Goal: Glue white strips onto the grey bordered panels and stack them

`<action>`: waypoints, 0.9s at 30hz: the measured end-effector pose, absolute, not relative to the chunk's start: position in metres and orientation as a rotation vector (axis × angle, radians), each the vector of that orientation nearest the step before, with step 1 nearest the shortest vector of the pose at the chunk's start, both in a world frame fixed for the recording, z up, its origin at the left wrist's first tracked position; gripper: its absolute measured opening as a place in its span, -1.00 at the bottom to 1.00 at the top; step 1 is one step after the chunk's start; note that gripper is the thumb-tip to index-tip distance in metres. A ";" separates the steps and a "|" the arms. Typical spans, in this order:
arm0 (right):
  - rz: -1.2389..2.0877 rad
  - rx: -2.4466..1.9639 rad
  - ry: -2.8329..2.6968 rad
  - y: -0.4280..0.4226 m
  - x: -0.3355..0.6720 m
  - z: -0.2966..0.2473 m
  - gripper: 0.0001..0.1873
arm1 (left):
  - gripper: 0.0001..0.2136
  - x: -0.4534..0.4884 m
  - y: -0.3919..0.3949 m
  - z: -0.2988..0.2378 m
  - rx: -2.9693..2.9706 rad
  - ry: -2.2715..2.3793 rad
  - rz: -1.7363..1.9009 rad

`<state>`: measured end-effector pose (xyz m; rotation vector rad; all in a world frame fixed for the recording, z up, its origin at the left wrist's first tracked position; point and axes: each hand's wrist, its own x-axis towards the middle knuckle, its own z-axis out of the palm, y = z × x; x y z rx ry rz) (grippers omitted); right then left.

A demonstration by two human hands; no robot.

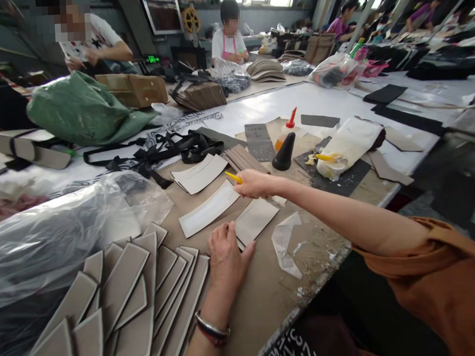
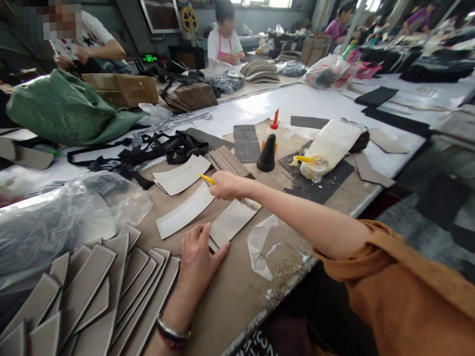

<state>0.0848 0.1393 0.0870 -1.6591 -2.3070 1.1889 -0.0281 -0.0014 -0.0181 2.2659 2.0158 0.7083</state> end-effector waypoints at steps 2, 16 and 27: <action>1.153 -1.574 -2.262 0.134 0.100 0.102 -0.83 | -0.51 -0.028 -0.001 -0.018 2.267 2.036 0.707; 1.569 -1.604 -1.712 0.072 0.258 0.100 -0.58 | -0.44 -0.054 0.009 -0.020 2.209 1.975 0.825; 1.576 -1.700 -1.942 0.060 0.253 0.065 -0.64 | -0.60 -0.053 0.018 -0.018 2.171 2.086 0.754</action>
